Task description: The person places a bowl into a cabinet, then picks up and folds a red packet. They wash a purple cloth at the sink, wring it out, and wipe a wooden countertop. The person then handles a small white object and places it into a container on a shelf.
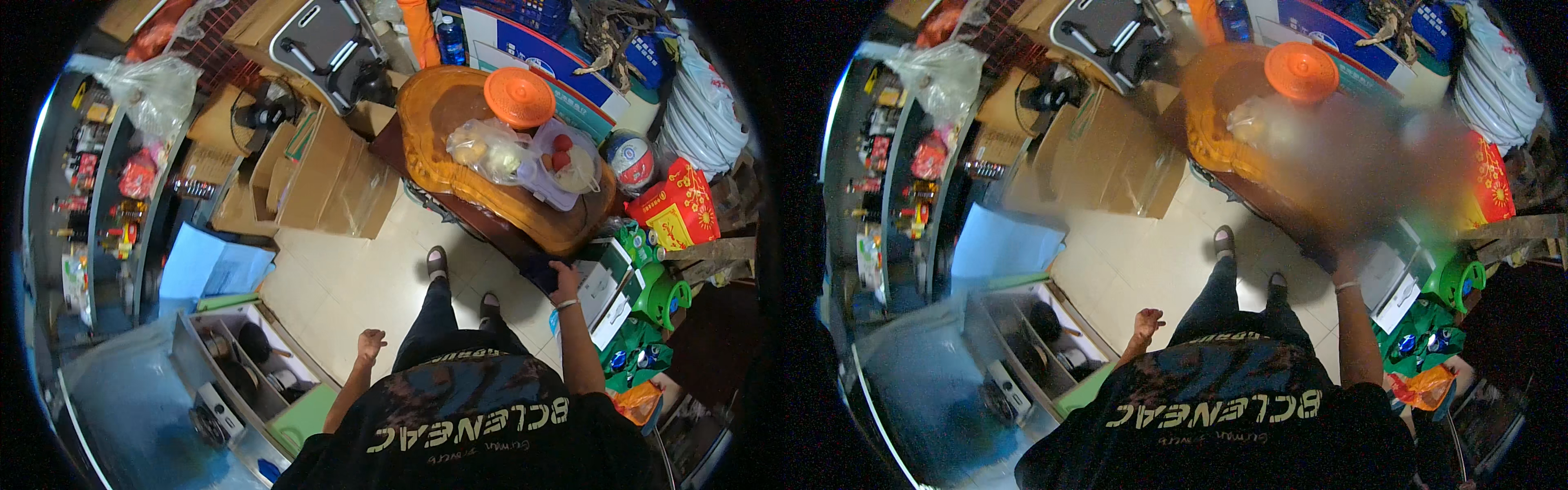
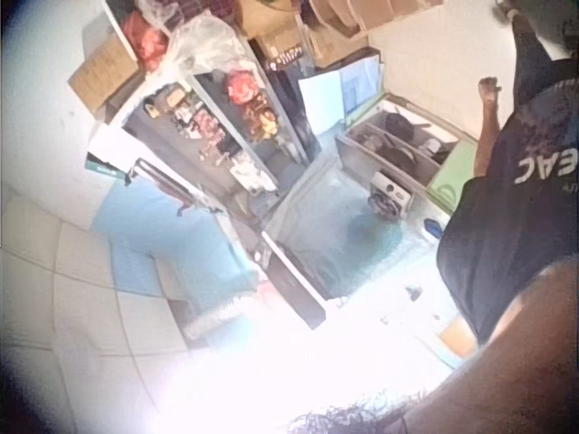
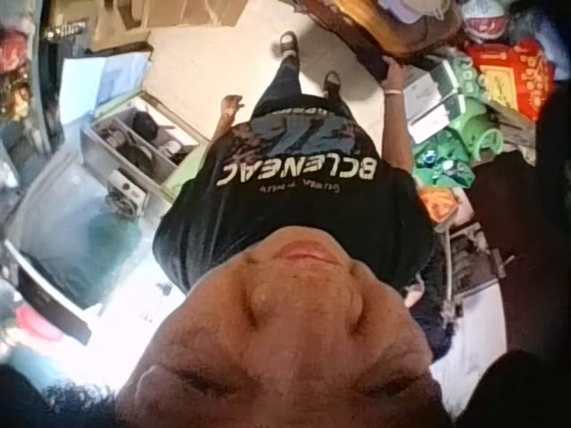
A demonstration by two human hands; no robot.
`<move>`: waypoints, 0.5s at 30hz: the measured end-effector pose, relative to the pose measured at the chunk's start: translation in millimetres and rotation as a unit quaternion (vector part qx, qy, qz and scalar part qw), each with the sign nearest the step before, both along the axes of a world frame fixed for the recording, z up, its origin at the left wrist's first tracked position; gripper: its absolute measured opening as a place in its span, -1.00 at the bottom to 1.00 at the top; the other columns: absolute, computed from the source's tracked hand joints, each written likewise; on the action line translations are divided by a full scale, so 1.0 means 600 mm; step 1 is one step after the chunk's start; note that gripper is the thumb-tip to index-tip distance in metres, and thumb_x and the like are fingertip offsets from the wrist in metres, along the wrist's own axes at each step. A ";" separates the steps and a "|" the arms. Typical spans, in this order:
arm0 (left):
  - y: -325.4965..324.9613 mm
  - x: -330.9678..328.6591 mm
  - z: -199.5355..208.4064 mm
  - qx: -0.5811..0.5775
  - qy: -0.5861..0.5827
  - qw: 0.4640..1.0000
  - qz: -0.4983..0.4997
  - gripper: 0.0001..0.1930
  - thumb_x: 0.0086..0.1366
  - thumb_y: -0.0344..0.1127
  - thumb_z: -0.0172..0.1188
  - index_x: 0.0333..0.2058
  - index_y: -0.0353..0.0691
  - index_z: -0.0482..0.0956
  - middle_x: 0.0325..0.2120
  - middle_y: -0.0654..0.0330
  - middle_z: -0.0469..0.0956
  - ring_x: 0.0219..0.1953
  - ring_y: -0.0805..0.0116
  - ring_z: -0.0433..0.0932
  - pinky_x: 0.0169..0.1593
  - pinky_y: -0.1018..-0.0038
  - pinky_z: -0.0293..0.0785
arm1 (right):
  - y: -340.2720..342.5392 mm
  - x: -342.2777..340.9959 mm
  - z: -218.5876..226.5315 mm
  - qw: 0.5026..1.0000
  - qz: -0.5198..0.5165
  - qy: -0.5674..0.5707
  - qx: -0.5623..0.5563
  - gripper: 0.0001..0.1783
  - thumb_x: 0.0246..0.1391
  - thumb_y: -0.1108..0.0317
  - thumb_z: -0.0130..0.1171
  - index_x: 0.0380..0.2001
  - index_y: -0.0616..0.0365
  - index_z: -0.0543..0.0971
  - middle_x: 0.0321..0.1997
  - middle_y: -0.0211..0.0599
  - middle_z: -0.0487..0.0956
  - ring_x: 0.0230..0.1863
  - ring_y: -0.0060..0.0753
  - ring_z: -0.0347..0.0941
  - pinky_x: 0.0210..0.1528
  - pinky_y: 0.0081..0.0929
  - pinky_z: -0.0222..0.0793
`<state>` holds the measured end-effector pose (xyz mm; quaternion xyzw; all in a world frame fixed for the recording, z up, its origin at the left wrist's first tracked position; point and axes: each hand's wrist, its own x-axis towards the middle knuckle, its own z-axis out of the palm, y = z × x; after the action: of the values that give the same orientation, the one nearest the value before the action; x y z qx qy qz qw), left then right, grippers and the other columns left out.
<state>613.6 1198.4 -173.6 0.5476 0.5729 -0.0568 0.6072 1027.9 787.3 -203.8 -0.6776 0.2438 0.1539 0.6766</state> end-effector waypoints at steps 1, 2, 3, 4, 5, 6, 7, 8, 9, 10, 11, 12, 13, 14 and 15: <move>0.035 0.026 -0.014 0.007 -0.010 1.000 -0.009 -0.63 0.20 -0.35 0.26 -0.11 -0.55 0.53 -0.28 -0.03 0.60 -0.32 0.16 0.63 -0.27 0.32 0.66 | -0.006 0.014 -0.022 0.998 -0.015 -0.033 -0.041 -0.48 -0.12 0.51 0.34 -0.04 0.25 0.41 -0.11 -0.10 0.58 -0.23 -0.11 0.60 -0.20 -0.18 0.63; 0.059 0.048 -0.033 0.012 -0.019 1.000 -0.011 -0.62 0.20 -0.34 0.26 -0.10 -0.55 0.53 -0.29 -0.03 0.60 -0.31 0.15 0.63 -0.27 0.33 0.66 | 0.002 0.032 -0.014 0.997 -0.028 -0.056 -0.054 -0.50 -0.11 0.51 0.34 -0.06 0.24 0.42 -0.12 -0.11 0.58 -0.24 -0.12 0.60 -0.22 -0.18 0.63; 0.080 0.080 -0.038 0.005 0.000 1.000 -0.025 -0.63 0.21 -0.34 0.26 -0.12 -0.54 0.54 -0.30 0.00 0.61 -0.31 0.17 0.64 -0.28 0.36 0.64 | -0.002 0.047 -0.008 0.993 -0.057 -0.070 -0.078 -0.52 -0.12 0.51 0.35 -0.08 0.24 0.43 -0.15 -0.14 0.58 -0.25 -0.14 0.60 -0.24 -0.21 0.62; 0.106 0.102 -0.042 -0.010 -0.001 1.000 -0.028 -0.65 0.21 -0.34 0.26 -0.13 -0.53 0.55 -0.31 0.02 0.61 -0.33 0.19 0.64 -0.28 0.38 0.63 | -0.002 0.062 0.000 0.988 -0.085 -0.082 -0.100 -0.54 -0.12 0.50 0.36 -0.11 0.24 0.43 -0.18 -0.17 0.59 -0.26 -0.17 0.59 -0.26 -0.23 0.61; 0.130 0.122 -0.044 -0.025 -0.001 0.999 -0.029 -0.66 0.21 -0.34 0.25 -0.14 -0.51 0.55 -0.33 0.04 0.61 -0.35 0.21 0.64 -0.29 0.40 0.63 | -0.005 0.078 0.010 0.982 -0.110 -0.093 -0.123 -0.56 -0.13 0.50 0.37 -0.14 0.24 0.43 -0.21 -0.19 0.59 -0.27 -0.19 0.59 -0.28 -0.25 0.60; 0.151 0.152 -0.036 -0.032 0.043 0.998 -0.040 -0.70 0.20 -0.34 0.25 -0.17 -0.48 0.57 -0.35 0.07 0.62 -0.37 0.25 0.64 -0.29 0.42 0.63 | -0.025 0.089 0.005 0.973 -0.135 -0.129 -0.137 -0.55 -0.13 0.50 0.37 -0.15 0.25 0.42 -0.22 -0.21 0.59 -0.28 -0.21 0.59 -0.29 -0.27 0.59; 0.175 0.163 -0.042 -0.016 0.037 0.998 -0.049 -0.69 0.24 -0.25 0.26 -0.17 -0.39 0.57 -0.40 0.17 0.58 -0.46 0.28 0.66 -0.46 0.48 0.52 | -0.019 0.100 0.009 0.968 -0.153 -0.131 -0.151 -0.56 -0.14 0.51 0.38 -0.17 0.25 0.42 -0.22 -0.22 0.58 -0.29 -0.24 0.58 -0.29 -0.29 0.58; 0.196 0.167 -0.044 -0.025 0.016 0.998 -0.049 -0.69 0.23 -0.23 0.26 -0.18 -0.37 0.57 -0.39 0.18 0.59 -0.44 0.26 0.67 -0.46 0.49 0.50 | -0.018 0.111 0.016 0.962 -0.169 -0.132 -0.168 -0.56 -0.15 0.51 0.38 -0.19 0.25 0.41 -0.23 -0.23 0.57 -0.30 -0.27 0.58 -0.29 -0.31 0.58; 0.218 0.176 -0.038 -0.034 -0.003 0.998 -0.053 -0.69 0.23 -0.22 0.26 -0.18 -0.36 0.57 -0.38 0.18 0.59 -0.43 0.25 0.68 -0.46 0.50 0.49 | -0.024 0.115 0.013 0.955 -0.190 -0.133 -0.186 -0.56 -0.16 0.52 0.39 -0.20 0.26 0.40 -0.23 -0.23 0.57 -0.31 -0.30 0.57 -0.29 -0.34 0.57; 0.234 0.195 -0.039 -0.022 0.035 0.997 -0.066 -0.68 0.23 -0.21 0.26 -0.16 -0.36 0.57 -0.37 0.17 0.60 -0.43 0.24 0.68 -0.47 0.49 0.48 | -0.029 0.122 0.008 0.946 -0.198 -0.168 -0.194 -0.56 -0.16 0.51 0.39 -0.21 0.25 0.40 -0.23 -0.23 0.56 -0.32 -0.32 0.56 -0.28 -0.35 0.57; 0.244 0.205 -0.037 -0.021 0.036 0.997 -0.059 -0.69 0.22 -0.26 0.26 -0.17 -0.40 0.57 -0.40 0.17 0.58 -0.46 0.29 0.63 -0.42 0.45 0.54 | -0.034 0.129 0.003 0.936 -0.204 -0.203 -0.202 -0.56 -0.16 0.51 0.39 -0.21 0.25 0.40 -0.23 -0.24 0.56 -0.32 -0.34 0.56 -0.28 -0.36 0.56; 0.249 0.219 -0.017 -0.017 0.040 0.998 -0.051 -0.70 0.20 -0.31 0.25 -0.18 -0.44 0.57 -0.43 0.18 0.55 -0.49 0.34 0.57 -0.37 0.40 0.59 | -0.025 0.135 0.007 0.954 -0.192 -0.152 -0.175 -0.49 -0.16 0.45 0.42 -0.13 0.27 0.40 -0.19 -0.21 0.57 -0.26 -0.32 0.56 -0.18 -0.35 0.54; 0.252 0.226 -0.006 -0.012 0.044 0.998 -0.039 -0.71 0.19 -0.36 0.25 -0.18 -0.48 0.57 -0.46 0.18 0.53 -0.51 0.39 0.51 -0.32 0.36 0.65 | -0.002 0.149 0.021 0.960 -0.163 -0.118 -0.193 -0.42 -0.17 0.40 0.44 -0.08 0.29 0.40 -0.16 -0.19 0.57 -0.21 -0.28 0.55 -0.12 -0.33 0.51; 0.255 0.218 -0.005 -0.014 0.061 0.997 -0.038 -0.72 0.21 -0.36 0.24 -0.17 -0.47 0.57 -0.44 0.17 0.55 -0.49 0.37 0.54 -0.34 0.40 0.62 | 0.038 0.167 0.049 0.965 -0.129 -0.082 -0.211 -0.36 -0.18 0.36 0.46 -0.03 0.32 0.39 -0.13 -0.18 0.57 -0.16 -0.24 0.54 -0.05 -0.30 0.48; 0.269 0.180 -0.027 -0.006 -0.006 0.999 -0.033 -0.72 0.24 -0.35 0.22 -0.16 -0.45 0.57 -0.39 0.16 0.57 -0.48 0.36 0.56 -0.37 0.44 0.58 | 0.069 0.171 0.067 0.967 -0.096 -0.041 -0.231 -0.29 -0.19 0.32 0.49 0.03 0.34 0.39 -0.11 -0.16 0.57 -0.11 -0.21 0.53 0.01 -0.27 0.46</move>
<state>721.6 1359.7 -189.8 0.5628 0.5505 -0.0768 0.6118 1130.7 828.8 -163.4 -0.7945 0.3089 -0.0007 0.5229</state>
